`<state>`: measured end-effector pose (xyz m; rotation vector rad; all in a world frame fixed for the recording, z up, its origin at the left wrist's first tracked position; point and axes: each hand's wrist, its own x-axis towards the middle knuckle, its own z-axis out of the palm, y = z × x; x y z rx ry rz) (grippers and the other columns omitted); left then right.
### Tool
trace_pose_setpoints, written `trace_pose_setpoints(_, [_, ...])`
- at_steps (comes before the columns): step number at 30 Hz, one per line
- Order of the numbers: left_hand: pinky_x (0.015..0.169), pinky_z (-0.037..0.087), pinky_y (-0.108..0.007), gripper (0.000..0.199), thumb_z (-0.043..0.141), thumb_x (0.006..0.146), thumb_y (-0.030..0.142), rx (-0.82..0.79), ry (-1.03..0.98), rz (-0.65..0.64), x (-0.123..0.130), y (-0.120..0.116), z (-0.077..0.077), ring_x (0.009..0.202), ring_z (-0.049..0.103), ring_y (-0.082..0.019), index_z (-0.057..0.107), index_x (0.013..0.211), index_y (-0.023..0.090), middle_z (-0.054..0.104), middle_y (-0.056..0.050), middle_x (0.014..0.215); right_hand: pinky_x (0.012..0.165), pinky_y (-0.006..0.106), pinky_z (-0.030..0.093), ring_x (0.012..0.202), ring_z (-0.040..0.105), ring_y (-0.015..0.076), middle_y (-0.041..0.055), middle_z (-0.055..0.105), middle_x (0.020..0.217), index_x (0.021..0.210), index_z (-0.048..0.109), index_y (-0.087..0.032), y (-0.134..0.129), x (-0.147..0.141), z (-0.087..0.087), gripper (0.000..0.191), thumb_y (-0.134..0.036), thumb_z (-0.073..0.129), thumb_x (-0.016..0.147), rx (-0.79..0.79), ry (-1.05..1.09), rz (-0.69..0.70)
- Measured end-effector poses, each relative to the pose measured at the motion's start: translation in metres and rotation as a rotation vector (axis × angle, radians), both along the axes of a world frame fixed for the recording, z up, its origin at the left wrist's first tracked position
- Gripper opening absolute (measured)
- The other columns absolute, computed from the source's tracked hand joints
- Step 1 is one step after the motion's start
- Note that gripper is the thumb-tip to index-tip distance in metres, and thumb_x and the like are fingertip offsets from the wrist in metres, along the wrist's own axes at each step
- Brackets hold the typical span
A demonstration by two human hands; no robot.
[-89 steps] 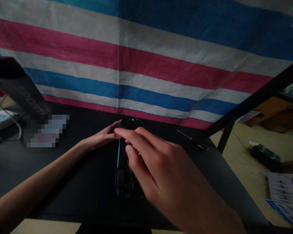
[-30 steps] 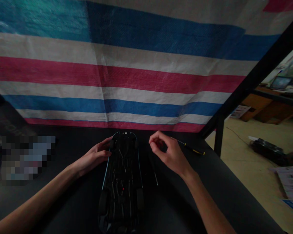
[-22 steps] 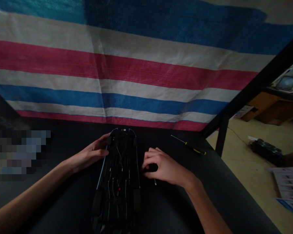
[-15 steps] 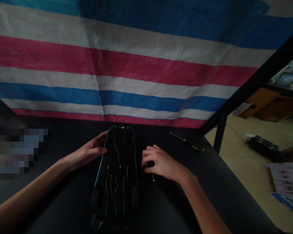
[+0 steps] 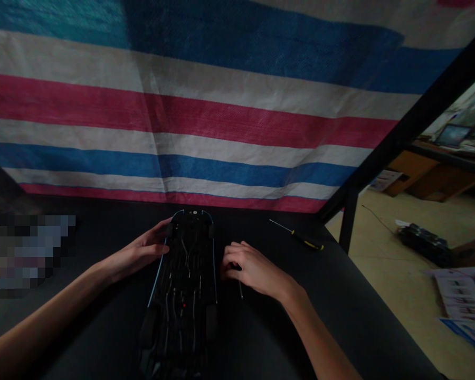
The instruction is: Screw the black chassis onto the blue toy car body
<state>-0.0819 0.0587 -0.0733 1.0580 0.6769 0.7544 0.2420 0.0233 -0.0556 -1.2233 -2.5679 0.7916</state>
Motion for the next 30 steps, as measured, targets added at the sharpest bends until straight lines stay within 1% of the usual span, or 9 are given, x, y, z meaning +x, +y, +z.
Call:
trace_pose_setpoints(2, [0.119, 0.037, -0.048, 0.083, 0.077, 0.084, 0.018, 0.013, -0.008, -0.004, 0.000, 0.000, 0.001, 0.142, 0.049, -0.032, 0.039, 0.156, 0.033, 0.049, -0.008, 0.157, 0.113, 0.045, 0.032, 0.105, 0.063, 0.0188, -0.0008, 0.068, 0.101, 0.093, 0.071, -0.024, 0.001, 0.002, -0.002, 0.006, -0.026, 0.068, 0.097, 0.016, 0.013, 0.009])
trace_pose_setpoints(4, [0.119, 0.036, -0.048, 0.082, 0.077, 0.084, 0.018, 0.024, -0.018, 0.002, 0.001, -0.001, 0.000, 0.143, 0.048, -0.032, 0.039, 0.156, 0.033, 0.049, -0.008, 0.157, 0.106, 0.042, 0.037, 0.100, 0.063, 0.0187, -0.0009, 0.067, 0.098, 0.094, 0.071, -0.024, 0.003, 0.005, -0.003, 0.007, -0.030, 0.069, 0.097, 0.048, 0.047, -0.003])
trace_pose_setpoints(6, [0.119, 0.035, -0.048, 0.082, 0.076, 0.085, 0.017, 0.025, -0.026, -0.005, 0.000, 0.000, -0.001, 0.143, 0.048, -0.032, 0.039, 0.156, 0.032, 0.050, -0.008, 0.157, 0.097, 0.038, 0.040, 0.094, 0.062, 0.0185, -0.0006, 0.067, 0.095, 0.095, 0.073, -0.025, 0.004, 0.010, -0.001, 0.011, -0.035, 0.069, 0.097, 0.095, 0.096, -0.046])
trace_pose_setpoints(8, [0.119, 0.035, -0.048, 0.081, 0.076, 0.085, 0.016, 0.024, -0.035, -0.023, 0.000, 0.001, -0.002, 0.142, 0.049, -0.032, 0.040, 0.156, 0.032, 0.051, -0.009, 0.156, 0.093, 0.037, 0.041, 0.091, 0.061, 0.0183, -0.0002, 0.067, 0.093, 0.095, 0.075, -0.027, 0.006, 0.014, 0.001, 0.014, -0.039, 0.069, 0.097, 0.126, 0.129, -0.083])
trace_pose_setpoints(12, [0.119, 0.034, -0.049, 0.080, 0.075, 0.087, 0.015, 0.022, -0.031, -0.040, -0.002, 0.002, -0.003, 0.141, 0.050, -0.031, 0.039, 0.156, 0.033, 0.050, -0.009, 0.156, 0.100, 0.040, 0.038, 0.094, 0.062, 0.0185, -0.0008, 0.068, 0.095, 0.093, 0.078, -0.029, 0.006, 0.017, 0.000, 0.014, -0.042, 0.074, 0.093, 0.094, 0.097, -0.025])
trace_pose_setpoints(17, [0.119, 0.035, -0.047, 0.079, 0.075, 0.087, 0.014, 0.024, -0.033, -0.038, -0.003, 0.002, -0.004, 0.140, 0.051, -0.029, 0.041, 0.156, 0.033, 0.052, -0.008, 0.155, 0.113, 0.047, 0.029, 0.103, 0.063, 0.0200, -0.0013, 0.069, 0.100, 0.094, 0.078, -0.031, 0.007, 0.014, -0.007, 0.014, -0.044, 0.075, 0.091, 0.060, 0.049, 0.010])
trace_pose_setpoints(21, [0.117, 0.037, -0.046, 0.079, 0.074, 0.087, 0.012, 0.012, -0.047, -0.038, -0.003, 0.002, -0.003, 0.136, 0.054, -0.028, 0.041, 0.155, 0.032, 0.053, -0.008, 0.154, 0.112, 0.048, 0.030, 0.105, 0.063, 0.0210, -0.0006, 0.070, 0.102, 0.095, 0.078, -0.030, 0.008, 0.013, -0.009, 0.013, -0.042, 0.075, 0.092, 0.051, 0.043, 0.003])
trace_pose_setpoints(25, [0.116, 0.038, -0.045, 0.079, 0.074, 0.087, 0.011, 0.004, -0.051, -0.033, -0.004, 0.002, -0.003, 0.136, 0.055, -0.027, 0.040, 0.156, 0.032, 0.053, -0.008, 0.154, 0.112, 0.049, 0.030, 0.104, 0.063, 0.0208, -0.0010, 0.070, 0.102, 0.091, 0.078, -0.030, 0.009, 0.013, -0.010, 0.011, -0.041, 0.075, 0.092, 0.042, 0.043, 0.009])
trace_pose_setpoints(30, [0.116, 0.038, -0.044, 0.078, 0.071, 0.089, 0.011, 0.029, -0.049, -0.057, -0.004, 0.004, -0.006, 0.138, 0.053, -0.028, 0.039, 0.157, 0.033, 0.051, -0.008, 0.156, 0.111, 0.049, 0.030, 0.105, 0.063, 0.0205, -0.0014, 0.070, 0.102, 0.091, 0.077, -0.030, 0.008, 0.010, -0.009, 0.005, -0.034, 0.075, 0.093, 0.057, 0.016, 0.022])
